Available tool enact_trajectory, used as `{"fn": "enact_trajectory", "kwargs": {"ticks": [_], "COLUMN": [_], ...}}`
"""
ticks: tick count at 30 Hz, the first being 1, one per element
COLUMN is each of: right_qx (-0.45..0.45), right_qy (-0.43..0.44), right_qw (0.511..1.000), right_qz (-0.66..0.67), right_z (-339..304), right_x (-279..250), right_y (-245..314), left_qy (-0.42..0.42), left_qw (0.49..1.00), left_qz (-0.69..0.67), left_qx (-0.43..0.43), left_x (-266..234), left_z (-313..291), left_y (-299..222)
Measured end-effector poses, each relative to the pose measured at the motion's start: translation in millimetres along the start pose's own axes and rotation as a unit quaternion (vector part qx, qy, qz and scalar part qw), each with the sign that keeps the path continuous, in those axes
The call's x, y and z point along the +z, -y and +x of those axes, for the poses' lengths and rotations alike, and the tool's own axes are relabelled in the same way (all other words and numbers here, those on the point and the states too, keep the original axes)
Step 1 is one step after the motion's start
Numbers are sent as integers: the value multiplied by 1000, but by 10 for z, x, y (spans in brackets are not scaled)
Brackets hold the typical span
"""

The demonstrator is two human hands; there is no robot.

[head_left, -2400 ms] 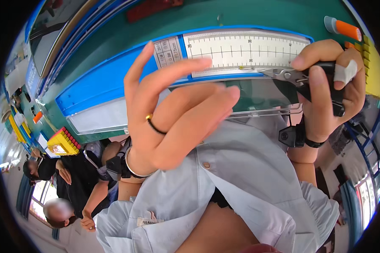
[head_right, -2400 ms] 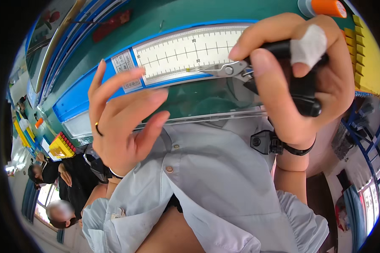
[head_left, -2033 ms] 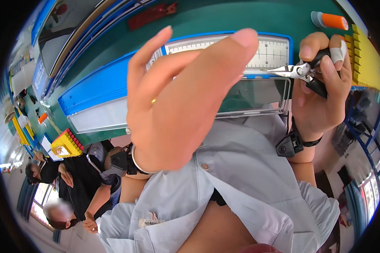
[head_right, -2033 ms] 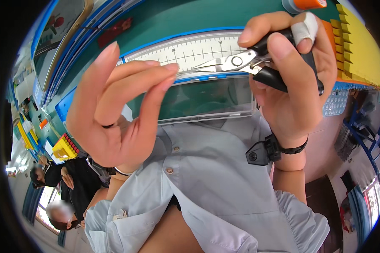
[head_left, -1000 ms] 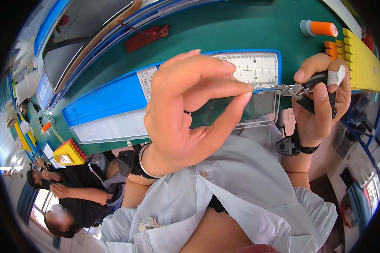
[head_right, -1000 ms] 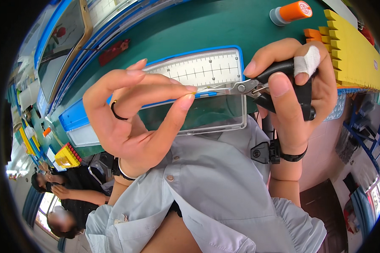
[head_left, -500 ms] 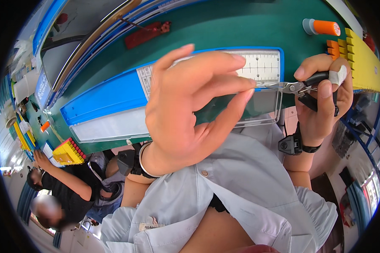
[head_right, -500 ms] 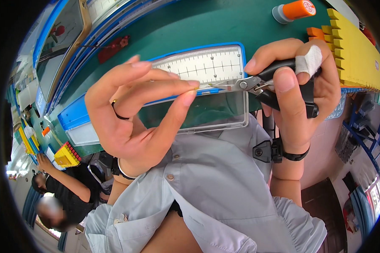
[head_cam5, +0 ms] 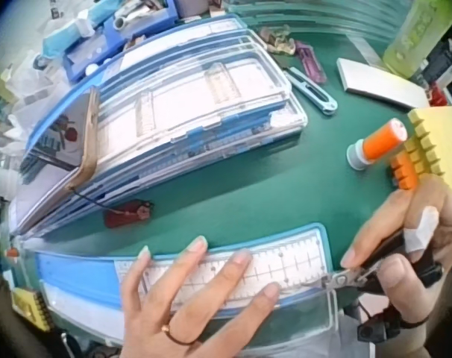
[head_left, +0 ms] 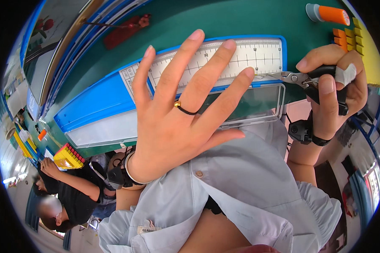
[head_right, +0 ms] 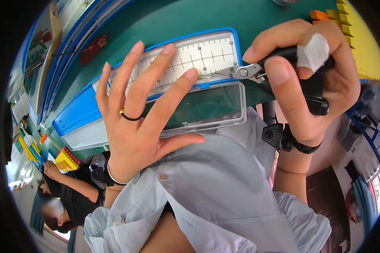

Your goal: The worker is measuring and cutting small electronic or mechanical components using micro-nippers and a precise ruler at a workstation.

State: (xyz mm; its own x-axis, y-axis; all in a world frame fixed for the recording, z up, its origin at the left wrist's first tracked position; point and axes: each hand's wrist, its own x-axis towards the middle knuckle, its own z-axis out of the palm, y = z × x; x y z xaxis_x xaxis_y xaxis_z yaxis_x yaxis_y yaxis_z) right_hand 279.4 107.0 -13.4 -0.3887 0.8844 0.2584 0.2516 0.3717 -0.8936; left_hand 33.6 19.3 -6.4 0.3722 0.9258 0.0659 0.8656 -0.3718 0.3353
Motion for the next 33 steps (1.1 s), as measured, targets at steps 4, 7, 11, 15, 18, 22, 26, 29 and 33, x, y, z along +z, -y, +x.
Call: {"fn": "enact_trajectory", "kwargs": {"ticks": [4, 7, 11, 15, 18, 22, 26, 29, 33], "right_qx": [1, 2, -10, -5, -9, -13, -11, -18, -21], "right_qy": [9, 10, -10, -3, 3, 6, -5, -8, 2], "right_qw": [1000, 1000, 1000, 1000, 1000, 999, 1000, 1000, 1000], "right_qz": [-13, -16, 6, -11, -23, -32, -11, -12, 1], "right_z": [6, 10, -38, -47, -6, 3, -27, -15, -15], "right_x": [12, -9, 24, -19, 9, 34, 19, 26, 14], "right_y": [9, 6, -50, -46, 6, 20, -19, -32, -40], "left_qy": [2, 5, -2, -5, -6, -18, -26, -32, -40], "left_qw": [1000, 1000, 1000, 1000, 1000, 1000, 1000, 999, 999], "left_qz": [17, 24, 28, 27, 24, 20, 10, 1, 1], "left_qx": [-8, -11, -8, -5, -7, -1, 8, 8, 14], "left_x": [29, 21, 47, 51, 44, 51, 46, 50, 59], "left_z": [-9, 4, -6, -8, -9, -3, -12, -17, -25], "left_y": [-12, -27, -15, -18, -27, -17, -6, -9, -1]}}
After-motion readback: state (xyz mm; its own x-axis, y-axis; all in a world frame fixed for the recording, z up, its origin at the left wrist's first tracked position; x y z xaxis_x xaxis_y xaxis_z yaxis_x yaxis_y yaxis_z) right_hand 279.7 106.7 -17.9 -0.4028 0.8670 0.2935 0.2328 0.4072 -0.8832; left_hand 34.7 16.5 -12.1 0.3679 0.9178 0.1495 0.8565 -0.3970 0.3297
